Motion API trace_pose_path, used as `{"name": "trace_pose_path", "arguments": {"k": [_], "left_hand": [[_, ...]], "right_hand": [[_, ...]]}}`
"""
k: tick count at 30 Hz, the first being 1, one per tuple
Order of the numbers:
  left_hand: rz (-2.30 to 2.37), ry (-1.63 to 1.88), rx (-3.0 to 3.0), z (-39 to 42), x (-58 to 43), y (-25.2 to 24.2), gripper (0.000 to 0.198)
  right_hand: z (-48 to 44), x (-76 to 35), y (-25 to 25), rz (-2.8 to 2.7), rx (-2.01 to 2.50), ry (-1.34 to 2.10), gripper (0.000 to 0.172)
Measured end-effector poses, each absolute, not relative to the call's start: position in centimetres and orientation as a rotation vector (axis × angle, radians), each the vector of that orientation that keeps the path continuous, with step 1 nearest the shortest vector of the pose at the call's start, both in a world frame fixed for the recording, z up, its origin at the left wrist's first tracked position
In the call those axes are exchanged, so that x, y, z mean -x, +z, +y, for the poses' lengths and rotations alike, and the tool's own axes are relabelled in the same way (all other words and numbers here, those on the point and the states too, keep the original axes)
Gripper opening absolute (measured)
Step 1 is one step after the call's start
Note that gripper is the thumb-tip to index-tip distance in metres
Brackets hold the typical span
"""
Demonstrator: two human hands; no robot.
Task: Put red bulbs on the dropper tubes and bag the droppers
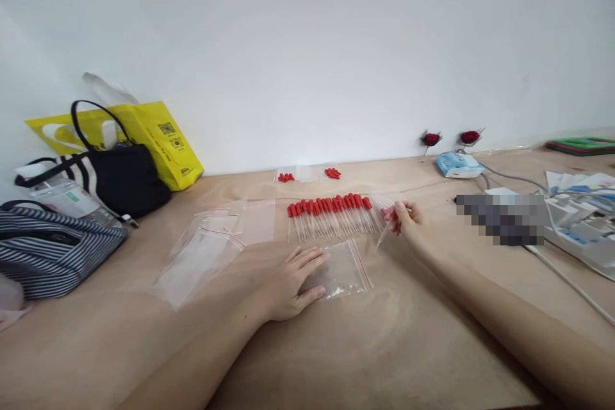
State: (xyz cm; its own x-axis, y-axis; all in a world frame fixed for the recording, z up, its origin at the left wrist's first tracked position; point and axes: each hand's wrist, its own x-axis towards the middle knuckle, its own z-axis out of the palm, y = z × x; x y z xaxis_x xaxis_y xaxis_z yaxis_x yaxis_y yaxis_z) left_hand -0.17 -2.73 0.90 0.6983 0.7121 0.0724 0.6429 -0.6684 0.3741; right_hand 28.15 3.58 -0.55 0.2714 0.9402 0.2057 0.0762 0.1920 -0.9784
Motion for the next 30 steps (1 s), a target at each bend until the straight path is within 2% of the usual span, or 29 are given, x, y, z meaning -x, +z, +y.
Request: {"name": "trace_pose_path", "arguments": {"k": [5, 12, 17, 22, 30], "left_hand": [[1.144, 0.333, -2.568, -2.8, 0.4, 0.8, 0.053], [1.015, 0.239, -2.536, -2.7, 0.7, 2.0, 0.059], [1.011, 0.26, -2.516, -2.5, 0.7, 1.7, 0.062], [1.023, 0.257, -2.518, -2.5, 0.6, 1.5, 0.062], [1.017, 0.23, -2.526, -2.4, 0.6, 1.6, 0.061]], "right_hand": [[1.9, -26.7, -1.5, -1.003, 1.118, 0.968, 0.042], [1.3, -25.9, -1.7, -0.926, 1.087, 1.063, 0.043], [0.1, -25.1, -1.8, -0.907, 1.024, 1.267, 0.037], [-1.0, -24.9, -1.4, -1.2, 0.988, 1.479, 0.035], [-0.3, -26.7, -1.1, -1.591, 1.051, 1.553, 0.035]]}}
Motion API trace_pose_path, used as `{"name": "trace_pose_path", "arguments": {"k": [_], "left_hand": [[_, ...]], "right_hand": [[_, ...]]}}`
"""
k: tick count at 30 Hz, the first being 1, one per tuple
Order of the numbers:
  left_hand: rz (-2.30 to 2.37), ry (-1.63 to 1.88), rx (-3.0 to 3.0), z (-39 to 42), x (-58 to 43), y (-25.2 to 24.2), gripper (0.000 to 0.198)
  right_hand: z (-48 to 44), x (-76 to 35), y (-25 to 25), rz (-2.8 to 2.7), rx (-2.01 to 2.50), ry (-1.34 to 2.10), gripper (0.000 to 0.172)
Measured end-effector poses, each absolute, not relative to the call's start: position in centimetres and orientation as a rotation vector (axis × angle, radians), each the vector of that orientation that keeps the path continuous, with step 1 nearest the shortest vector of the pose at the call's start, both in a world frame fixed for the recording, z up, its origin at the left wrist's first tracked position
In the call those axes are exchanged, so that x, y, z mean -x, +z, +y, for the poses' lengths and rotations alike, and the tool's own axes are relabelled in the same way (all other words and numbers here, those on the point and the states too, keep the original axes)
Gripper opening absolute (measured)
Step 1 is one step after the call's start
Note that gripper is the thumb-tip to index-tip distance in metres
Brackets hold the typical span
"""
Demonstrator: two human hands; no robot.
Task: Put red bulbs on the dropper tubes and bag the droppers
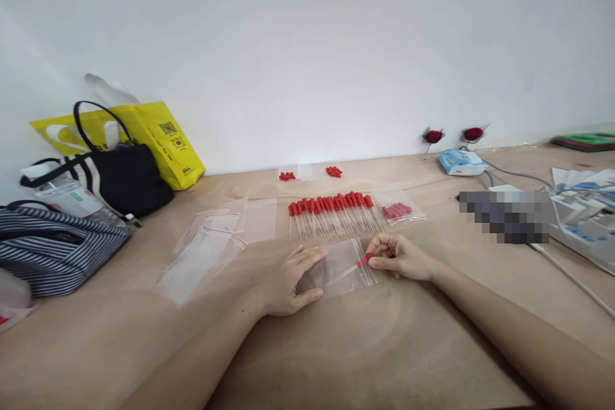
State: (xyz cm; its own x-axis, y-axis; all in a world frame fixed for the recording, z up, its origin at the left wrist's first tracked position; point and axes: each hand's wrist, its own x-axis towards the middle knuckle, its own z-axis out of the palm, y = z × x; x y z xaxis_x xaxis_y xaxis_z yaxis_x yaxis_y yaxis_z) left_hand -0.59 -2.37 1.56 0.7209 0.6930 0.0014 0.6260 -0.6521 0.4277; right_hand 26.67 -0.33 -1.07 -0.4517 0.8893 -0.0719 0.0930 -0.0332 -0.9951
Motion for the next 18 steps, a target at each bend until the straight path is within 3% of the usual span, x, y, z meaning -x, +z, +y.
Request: {"name": "trace_pose_path", "arguments": {"k": [6, 18], "left_hand": [[1.005, 0.259, -2.52, -2.3, 0.7, 1.5, 0.062], [0.978, 0.271, -2.544, -2.2, 0.6, 1.2, 0.061]], "right_hand": [[-0.3, -26.6, -1.8, -1.601, 0.993, 1.459, 0.033], [-0.1, -24.9, -0.5, -2.16, 0.836, 1.028, 0.025]]}}
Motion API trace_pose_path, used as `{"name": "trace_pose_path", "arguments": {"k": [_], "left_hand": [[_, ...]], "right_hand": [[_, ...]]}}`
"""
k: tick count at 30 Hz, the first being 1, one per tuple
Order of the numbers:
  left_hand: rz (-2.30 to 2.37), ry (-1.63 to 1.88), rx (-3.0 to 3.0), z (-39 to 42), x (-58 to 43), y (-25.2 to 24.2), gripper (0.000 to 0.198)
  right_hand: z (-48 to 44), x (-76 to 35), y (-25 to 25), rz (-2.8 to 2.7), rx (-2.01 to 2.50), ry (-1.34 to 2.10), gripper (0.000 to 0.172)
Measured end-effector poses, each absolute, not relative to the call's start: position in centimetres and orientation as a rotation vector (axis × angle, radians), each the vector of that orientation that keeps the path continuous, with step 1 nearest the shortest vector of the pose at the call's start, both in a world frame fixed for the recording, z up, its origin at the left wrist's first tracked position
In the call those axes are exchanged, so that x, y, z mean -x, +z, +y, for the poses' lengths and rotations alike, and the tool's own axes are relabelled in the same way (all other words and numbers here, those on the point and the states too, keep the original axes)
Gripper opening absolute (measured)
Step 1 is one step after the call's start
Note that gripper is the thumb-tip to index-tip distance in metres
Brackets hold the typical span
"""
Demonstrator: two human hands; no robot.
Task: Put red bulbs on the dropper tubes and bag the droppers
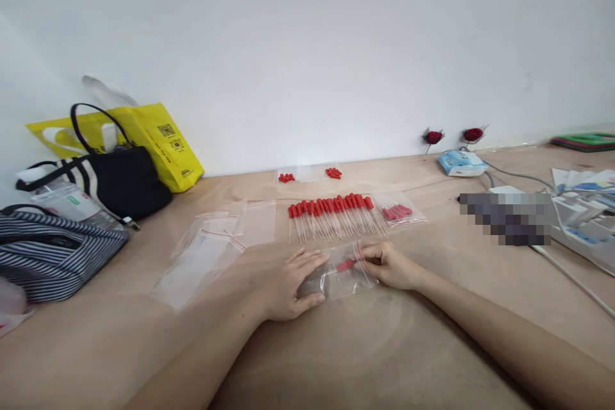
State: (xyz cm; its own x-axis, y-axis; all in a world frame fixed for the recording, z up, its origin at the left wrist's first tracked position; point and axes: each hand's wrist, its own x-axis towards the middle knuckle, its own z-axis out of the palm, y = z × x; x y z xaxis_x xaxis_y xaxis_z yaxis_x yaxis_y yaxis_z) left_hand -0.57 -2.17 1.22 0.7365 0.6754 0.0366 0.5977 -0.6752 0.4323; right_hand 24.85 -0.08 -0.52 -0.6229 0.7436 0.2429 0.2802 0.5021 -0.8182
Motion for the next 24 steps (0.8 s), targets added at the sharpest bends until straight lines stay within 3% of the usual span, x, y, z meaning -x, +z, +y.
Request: {"name": "trace_pose_path", "arguments": {"k": [4, 10, 17, 24], "left_hand": [[1.003, 0.309, -2.524, -2.3, 0.6, 1.4, 0.058], [1.02, 0.362, -2.475, -2.4, 0.9, 1.5, 0.046], [0.949, 0.342, -2.476, -2.3, 1.0, 1.2, 0.043], [0.936, 0.34, -2.483, -2.4, 1.0, 1.3, 0.043]], "right_hand": [[1.6, -26.6, -0.9, -2.031, 1.01, 1.106, 0.027], [7.6, -28.4, -1.1, -1.708, 1.61, 0.512, 0.024], [12.1, -26.3, -0.9, -1.667, 1.667, 0.436, 0.039], [13.3, -25.4, -1.0, -1.557, 1.591, 0.563, 0.015]]}}
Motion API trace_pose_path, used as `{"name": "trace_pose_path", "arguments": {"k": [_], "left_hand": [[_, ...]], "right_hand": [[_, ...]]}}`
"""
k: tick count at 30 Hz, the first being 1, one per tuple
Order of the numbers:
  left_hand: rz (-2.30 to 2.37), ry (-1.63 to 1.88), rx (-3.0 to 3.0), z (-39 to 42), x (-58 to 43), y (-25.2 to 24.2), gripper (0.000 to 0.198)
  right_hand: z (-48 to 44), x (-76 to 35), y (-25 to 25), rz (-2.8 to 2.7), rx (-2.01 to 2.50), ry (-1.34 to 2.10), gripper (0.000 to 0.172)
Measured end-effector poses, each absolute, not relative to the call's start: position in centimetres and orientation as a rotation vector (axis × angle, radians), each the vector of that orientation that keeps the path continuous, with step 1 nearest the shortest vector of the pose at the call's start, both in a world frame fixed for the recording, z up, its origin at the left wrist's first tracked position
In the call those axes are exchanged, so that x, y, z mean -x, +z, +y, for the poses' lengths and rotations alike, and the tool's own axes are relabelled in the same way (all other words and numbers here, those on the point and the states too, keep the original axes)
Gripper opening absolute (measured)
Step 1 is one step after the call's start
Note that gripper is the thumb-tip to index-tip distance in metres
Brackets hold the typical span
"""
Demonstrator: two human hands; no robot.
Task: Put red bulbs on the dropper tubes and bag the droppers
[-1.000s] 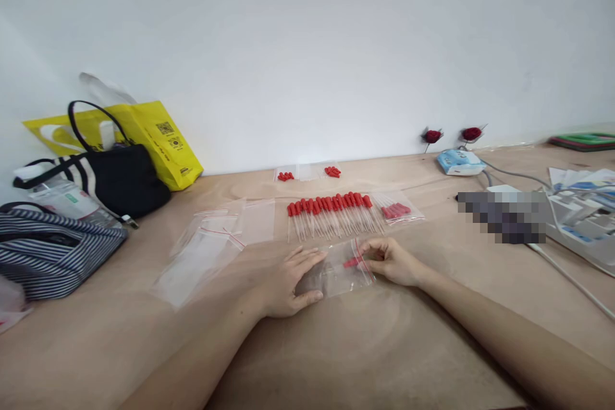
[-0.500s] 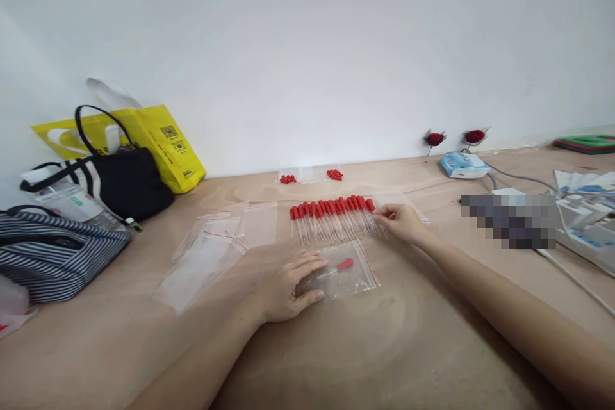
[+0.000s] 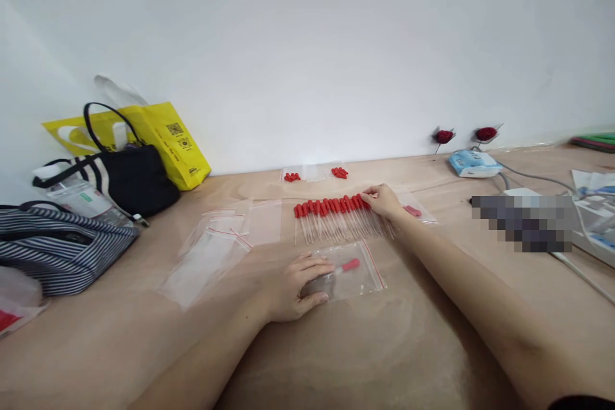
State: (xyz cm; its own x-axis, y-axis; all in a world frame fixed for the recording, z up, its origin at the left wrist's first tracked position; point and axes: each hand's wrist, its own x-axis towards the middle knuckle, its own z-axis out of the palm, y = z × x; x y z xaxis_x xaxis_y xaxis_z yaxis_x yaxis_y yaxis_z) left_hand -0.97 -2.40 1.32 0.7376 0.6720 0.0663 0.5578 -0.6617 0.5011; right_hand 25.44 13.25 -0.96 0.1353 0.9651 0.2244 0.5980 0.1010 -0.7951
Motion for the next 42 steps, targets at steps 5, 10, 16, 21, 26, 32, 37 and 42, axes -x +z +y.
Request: {"name": "trace_pose_path", "arguments": {"k": [5, 10, 16, 21, 26, 32, 37, 42], "left_hand": [[0.971, 0.332, -2.465, -2.5, 0.9, 1.2, 0.046], [0.995, 0.321, -2.449, -2.4, 0.8, 1.2, 0.047], [0.993, 0.33, -2.447, -2.2, 0.7, 1.0, 0.048], [1.001, 0.325, -2.409, -2.2, 1.0, 1.3, 0.045], [1.076, 0.21, -2.369, -2.1, 1.4, 2.3, 0.054], [1.078, 0.236, -2.387, -2.0, 1.4, 2.1, 0.054], [1.079, 0.247, -2.387, -2.0, 1.5, 1.5, 0.054], [1.085, 0.247, -2.397, -2.1, 1.2, 1.5, 0.054]], "right_hand": [[11.5, -27.2, 0.6, -1.367, 1.494, 0.652, 0.023], [6.3, -29.4, 0.2, -1.112, 1.249, 0.814, 0.035], [2.0, -29.0, -1.9, -0.912, 1.154, 0.981, 0.038], [1.5, -27.4, -1.9, -0.902, 1.151, 1.04, 0.04], [1.0, -26.9, -1.7, -0.893, 1.119, 1.065, 0.04], [1.6, -28.5, -1.8, -0.867, 1.135, 0.885, 0.041], [1.3, -27.8, -2.1, -0.859, 1.118, 1.001, 0.04], [-0.1, -26.0, -1.8, -0.827, 1.048, 1.239, 0.038]]}}
